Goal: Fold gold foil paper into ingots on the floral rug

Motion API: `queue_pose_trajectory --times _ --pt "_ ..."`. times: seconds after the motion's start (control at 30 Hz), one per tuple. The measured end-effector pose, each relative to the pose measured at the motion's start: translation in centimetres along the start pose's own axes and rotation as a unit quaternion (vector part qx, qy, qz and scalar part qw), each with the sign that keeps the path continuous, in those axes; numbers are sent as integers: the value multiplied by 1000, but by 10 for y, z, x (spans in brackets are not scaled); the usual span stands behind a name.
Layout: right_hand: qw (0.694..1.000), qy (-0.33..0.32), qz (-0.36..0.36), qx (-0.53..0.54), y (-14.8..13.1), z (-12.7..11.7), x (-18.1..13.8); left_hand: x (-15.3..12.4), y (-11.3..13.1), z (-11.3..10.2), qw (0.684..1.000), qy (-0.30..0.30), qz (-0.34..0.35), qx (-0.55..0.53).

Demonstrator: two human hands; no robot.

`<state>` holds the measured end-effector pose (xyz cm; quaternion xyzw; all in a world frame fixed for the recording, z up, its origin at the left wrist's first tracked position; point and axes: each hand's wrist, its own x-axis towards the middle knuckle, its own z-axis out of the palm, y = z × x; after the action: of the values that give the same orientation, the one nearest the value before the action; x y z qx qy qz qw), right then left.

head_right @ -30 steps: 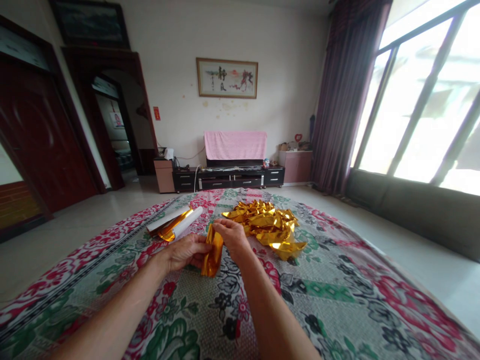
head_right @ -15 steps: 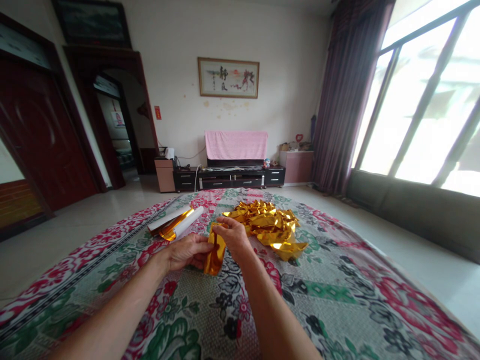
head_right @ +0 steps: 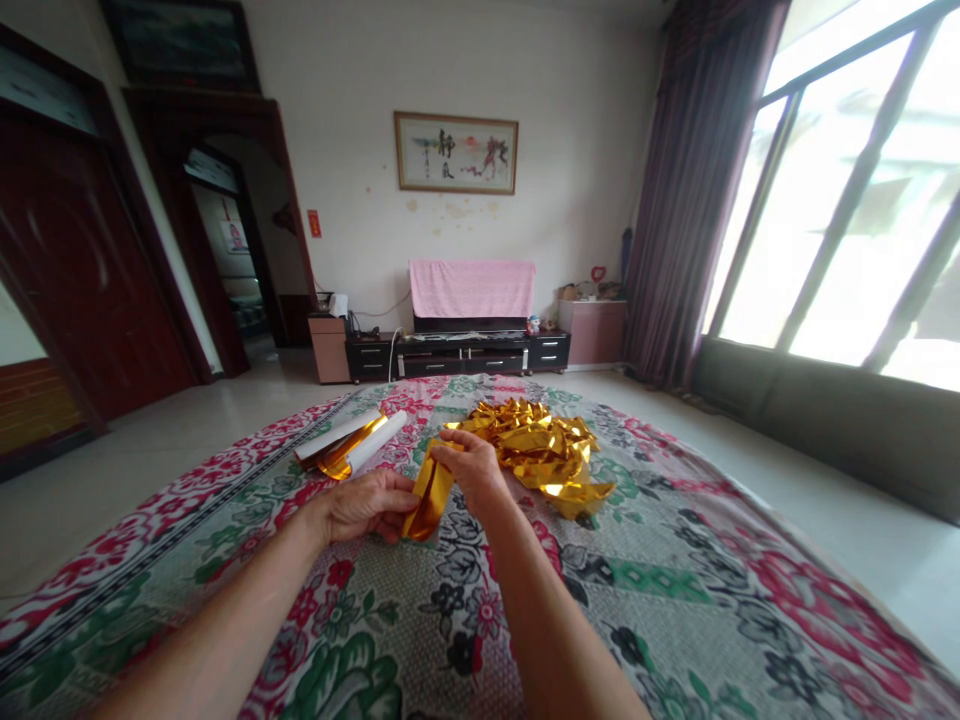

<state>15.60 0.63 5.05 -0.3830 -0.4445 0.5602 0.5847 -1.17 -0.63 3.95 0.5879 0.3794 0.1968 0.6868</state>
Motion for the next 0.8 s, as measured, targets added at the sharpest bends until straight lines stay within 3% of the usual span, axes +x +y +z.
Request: queue_pose_trajectory --times 0.37,0.8 --pt "1000 13 16 1 0 -3 3 3 1 3 999 40 -3 10" --pt "1000 3 23 11 2 -5 4 6 -2 1 999 40 -2 14"
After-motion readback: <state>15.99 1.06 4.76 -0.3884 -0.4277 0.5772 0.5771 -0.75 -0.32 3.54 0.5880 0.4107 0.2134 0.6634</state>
